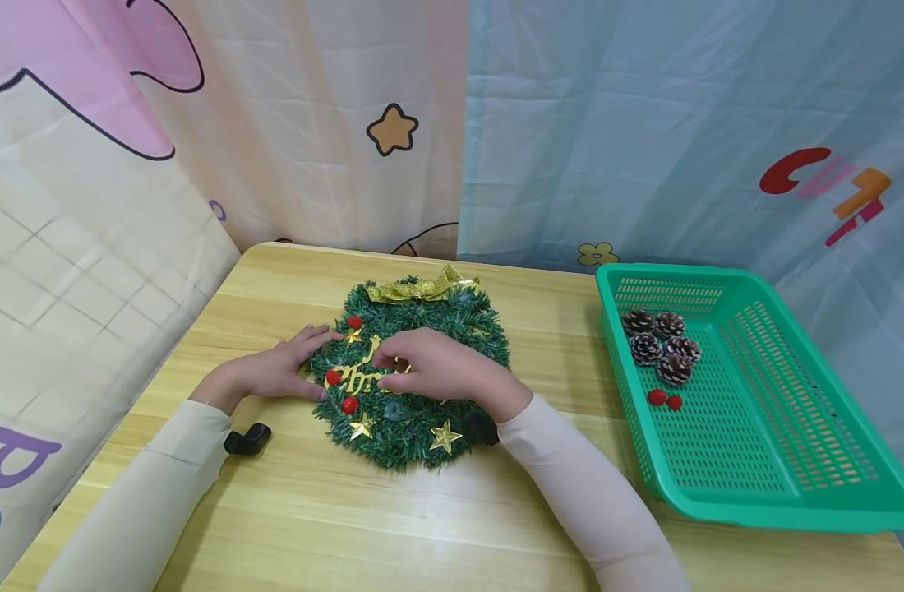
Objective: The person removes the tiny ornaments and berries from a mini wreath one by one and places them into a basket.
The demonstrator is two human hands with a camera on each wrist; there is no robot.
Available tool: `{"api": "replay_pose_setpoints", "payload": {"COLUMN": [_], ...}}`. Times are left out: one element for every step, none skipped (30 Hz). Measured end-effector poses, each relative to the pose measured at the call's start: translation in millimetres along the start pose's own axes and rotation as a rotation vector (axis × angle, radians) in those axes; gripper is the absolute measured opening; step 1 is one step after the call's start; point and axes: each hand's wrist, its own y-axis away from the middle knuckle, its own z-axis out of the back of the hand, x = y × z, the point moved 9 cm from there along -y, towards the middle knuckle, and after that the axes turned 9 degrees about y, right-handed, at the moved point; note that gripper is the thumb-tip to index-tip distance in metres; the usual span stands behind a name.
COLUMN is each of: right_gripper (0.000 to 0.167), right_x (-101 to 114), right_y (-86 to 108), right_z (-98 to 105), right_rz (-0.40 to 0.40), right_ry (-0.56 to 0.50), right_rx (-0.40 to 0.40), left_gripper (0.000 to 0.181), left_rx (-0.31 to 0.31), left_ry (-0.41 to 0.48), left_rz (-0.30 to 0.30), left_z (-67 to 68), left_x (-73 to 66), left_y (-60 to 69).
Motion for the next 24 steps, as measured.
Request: {"api": "replay_pose_setpoints", "payload": {"right_gripper": [0.023, 0.023, 0.022, 0.022, 0.022, 0.023, 0.024, 0.024, 0.024, 0.024, 0.024, 0.023, 0.022, 0.021, 0.021, 0.020, 0.018, 0.018, 0.018, 0.019, 0.019, 0.019, 0.019, 0.019], "right_x": [1, 1, 2, 3, 4, 6, 7, 9, 10, 12, 13, 15, 16, 17, 18, 19, 19, 19, 20, 20, 21, 20, 20, 20], "right_y": [-2.3, -4.7, -7.0, -9.2, -11.2, -13.2, -15.2, -17.2, -19.1, -20.9, -22.5, -24.1, -25.6, -27.0, -28.3, -29.5, -30.8, -32.1, -33.1, -33.9, -34.8, -35.9, -36.8, -37.6], "right_z": [-2, -4, -6, -9, -11, -13, -15, -17, -19, -22, -24, -26, -29, -31, -33, -35, -37, -39, -40, -42, -44, -46, -48, -49], "right_rz": [0.005, 0.011, 0.016, 0.019, 0.025, 0.030, 0.037, 0.046, 0.054, 0.062, 0.072, 0.081, 0.088, 0.094, 0.098, 0.101, 0.101, 0.101, 0.102, 0.102, 0.103, 0.103, 0.104, 0.105], "right_ry": [-0.006, -0.011, -0.016, -0.014, -0.011, -0.003, 0.008, 0.017, 0.029, 0.049, 0.066, 0.081, 0.092, 0.098, 0.108, 0.115, 0.118, 0.121, 0.121, 0.124, 0.128, 0.130, 0.134, 0.135], "right_rx": [0.009, 0.018, 0.028, 0.038, 0.047, 0.056, 0.065, 0.072, 0.081, 0.091, 0.100, 0.108, 0.116, 0.125, 0.131, 0.138, 0.145, 0.149, 0.156, 0.163, 0.169, 0.176, 0.180, 0.184], "left_gripper": [0.095, 0.095, 0.095, 0.095, 0.094, 0.094, 0.094, 0.094, 0.094, 0.094, 0.094, 0.094, 0.094, 0.094, 0.094, 0.095, 0.095, 0.095, 0.095, 0.095, 0.095, 0.095, 0.095, 0.095], "left_rx": [-0.001, 0.000, 0.001, 0.002, 0.003, 0.004, 0.004, 0.006, 0.007, 0.006, 0.006, 0.006, 0.005, 0.004, 0.003, 0.001, 0.000, -0.001, 0.000, 0.002, 0.004, 0.004, 0.005, 0.005], "left_ry": [-0.002, -0.002, 0.000, 0.003, 0.003, 0.004, 0.005, 0.007, 0.009, 0.009, 0.004, -0.002, -0.005, -0.009, -0.013, -0.016, -0.020, -0.017, -0.016, -0.014, -0.011, -0.009, -0.007, -0.007], "left_rz": [0.001, 0.002, 0.005, 0.007, 0.009, 0.010, 0.011, 0.012, 0.014, 0.012, 0.009, 0.004, 0.000, -0.004, -0.008, -0.012, -0.015, -0.016, -0.015, -0.013, -0.012, -0.010, -0.010, -0.009], "left_z": [0.6, 0.9, 1.0, 1.0, 0.8, 0.7, 0.5, 0.2, 0.1, 0.5, 0.8, 1.2, 1.6, 2.1, 2.5, 2.9, 3.0, 3.0, 2.7, 2.1, 1.5, 1.0, 0.5, 0.0], "left_x": [-0.2, -0.4, -0.8, -1.1, -1.1, -1.3, -1.3, -1.2, -0.9, -1.0, -1.1, -1.2, -1.2, -1.4, -1.4, -1.3, -1.3, -1.2, -0.9, -0.8, -0.7, -0.7, -0.9, -1.0], "left_y": [0.1, 0.2, 0.2, 0.3, 0.4, 0.5, 0.6, 0.7, 0.9, 0.7, 0.5, 0.3, 0.0, -0.3, -0.6, -0.8, -1.1, -1.3, -1.4, -1.3, -1.2, -1.1, -1.1, -0.9]}}
